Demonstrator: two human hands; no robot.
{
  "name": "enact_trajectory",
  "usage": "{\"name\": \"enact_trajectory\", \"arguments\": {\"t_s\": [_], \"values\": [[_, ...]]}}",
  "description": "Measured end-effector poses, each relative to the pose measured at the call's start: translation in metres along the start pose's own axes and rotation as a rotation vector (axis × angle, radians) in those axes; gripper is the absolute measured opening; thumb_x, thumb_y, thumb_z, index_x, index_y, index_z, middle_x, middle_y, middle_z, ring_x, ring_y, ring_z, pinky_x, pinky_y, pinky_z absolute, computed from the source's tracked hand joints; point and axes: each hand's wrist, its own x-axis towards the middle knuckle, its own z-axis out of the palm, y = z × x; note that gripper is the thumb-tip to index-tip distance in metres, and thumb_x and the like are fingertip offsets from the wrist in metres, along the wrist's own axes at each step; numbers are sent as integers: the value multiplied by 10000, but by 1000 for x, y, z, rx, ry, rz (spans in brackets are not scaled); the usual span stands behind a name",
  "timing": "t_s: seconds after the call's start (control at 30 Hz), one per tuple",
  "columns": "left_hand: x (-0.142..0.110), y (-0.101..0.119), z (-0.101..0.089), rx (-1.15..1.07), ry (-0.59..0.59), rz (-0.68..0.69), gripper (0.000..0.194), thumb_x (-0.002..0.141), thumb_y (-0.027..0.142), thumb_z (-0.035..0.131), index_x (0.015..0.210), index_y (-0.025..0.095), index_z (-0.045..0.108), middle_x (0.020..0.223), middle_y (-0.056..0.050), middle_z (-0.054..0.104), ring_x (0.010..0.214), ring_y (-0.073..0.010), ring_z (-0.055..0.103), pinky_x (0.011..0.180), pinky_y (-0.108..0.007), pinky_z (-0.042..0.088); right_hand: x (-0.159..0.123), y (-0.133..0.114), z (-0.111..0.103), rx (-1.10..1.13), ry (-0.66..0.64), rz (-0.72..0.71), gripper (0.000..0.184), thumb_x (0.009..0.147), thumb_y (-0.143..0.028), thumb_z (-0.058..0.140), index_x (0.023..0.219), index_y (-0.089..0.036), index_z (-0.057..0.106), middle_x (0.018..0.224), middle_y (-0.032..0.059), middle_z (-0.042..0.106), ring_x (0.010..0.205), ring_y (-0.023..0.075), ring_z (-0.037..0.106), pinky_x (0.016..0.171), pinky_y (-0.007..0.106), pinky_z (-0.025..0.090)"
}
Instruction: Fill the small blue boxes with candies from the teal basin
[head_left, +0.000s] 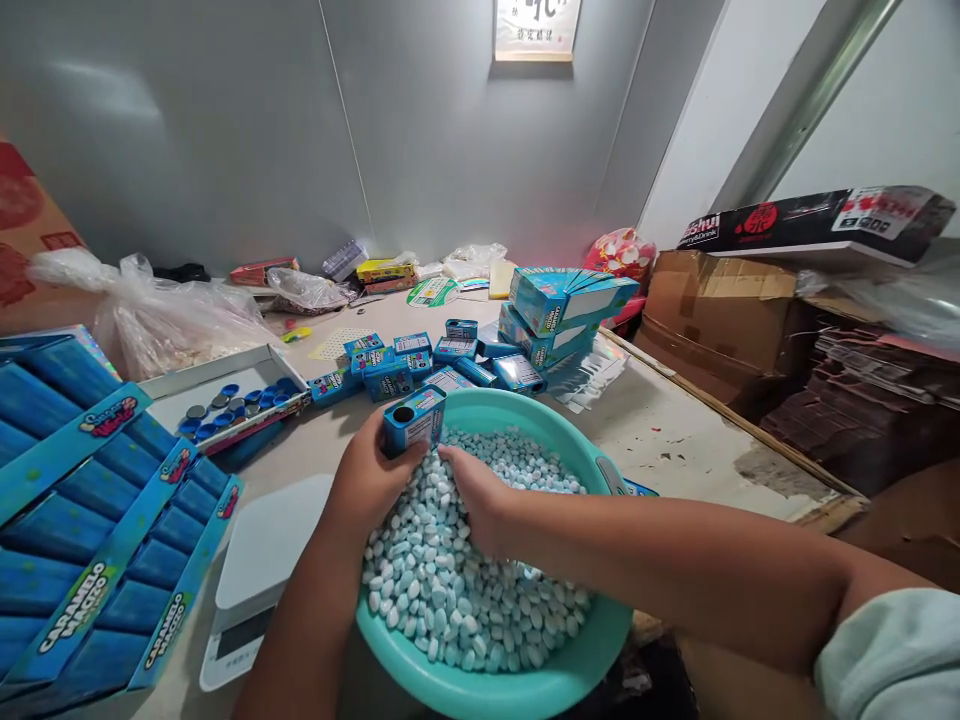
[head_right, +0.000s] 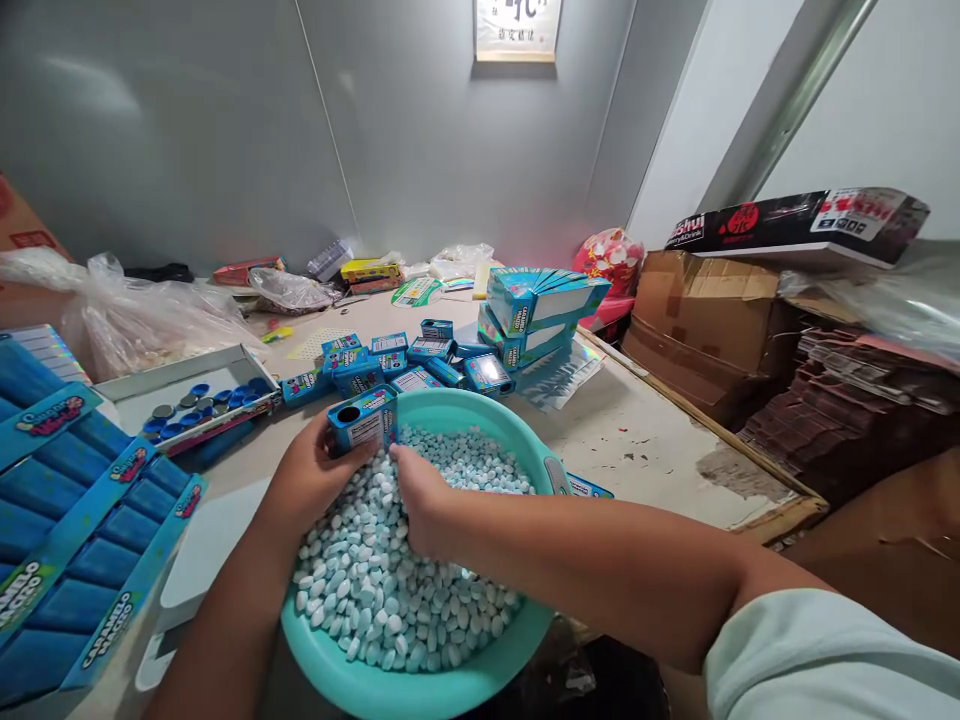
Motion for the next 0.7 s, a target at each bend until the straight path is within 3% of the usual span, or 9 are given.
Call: {"name": "enact_trajectory", "arguments": {"t_s": [0.17, 0.33, 0.5, 0.6, 0.7], "values": [[1, 7, 0, 25, 41, -53, 499, 711, 375, 810, 1145, 172, 668, 1103, -96, 748, 1041, -292, 697, 924, -389, 536, -12, -21, -4, 136, -93, -75, 417, 956, -510, 419, 1074, -199, 672, 861, 73, 754, 741, 227, 725, 733, 417, 603], [16, 29, 1, 80, 114, -56, 456, 674, 384, 798, 1065, 171, 698, 1005, -65, 762, 942, -273, 708, 816, -341, 538, -27, -41, -12, 249, -165, -197, 294, 995, -368, 414, 984, -166, 626, 741, 58, 711, 608, 176, 693, 571, 296, 575], [48, 49, 14, 107, 139, -124, 709, 586, 399, 836, 1226, 161, 644, 987, -83, 751, 895, -278, 700, 794, -364, 547, -36, -58, -19, 275, -160, -300, 271, 988, -357, 410, 919, -182, 605, 710, 43, 692, 602, 166, 683, 472, 231, 517], [58, 43, 26, 73, 134, -103, 702, 618, 347, 789, 1272, 156, 619, 1077, -105, 741, 970, -286, 696, 845, -377, 549, -37, -66, -26, 349, -144, -327, 226, 980, -367, 429, 908, -207, 571, 704, 29, 682, 607, 167, 683, 465, 230, 522], [56, 27, 34, -7, 23, -98, 726, 595, 281, 788, 1296, 174, 636, 1218, -116, 713, 1087, -297, 677, 903, -372, 546, -40, -72, -33, 426, -169, -341, 186, 970, -358, 446, 921, -213, 551, 716, 30, 684, 602, 167, 679, 457, 234, 532]]}}
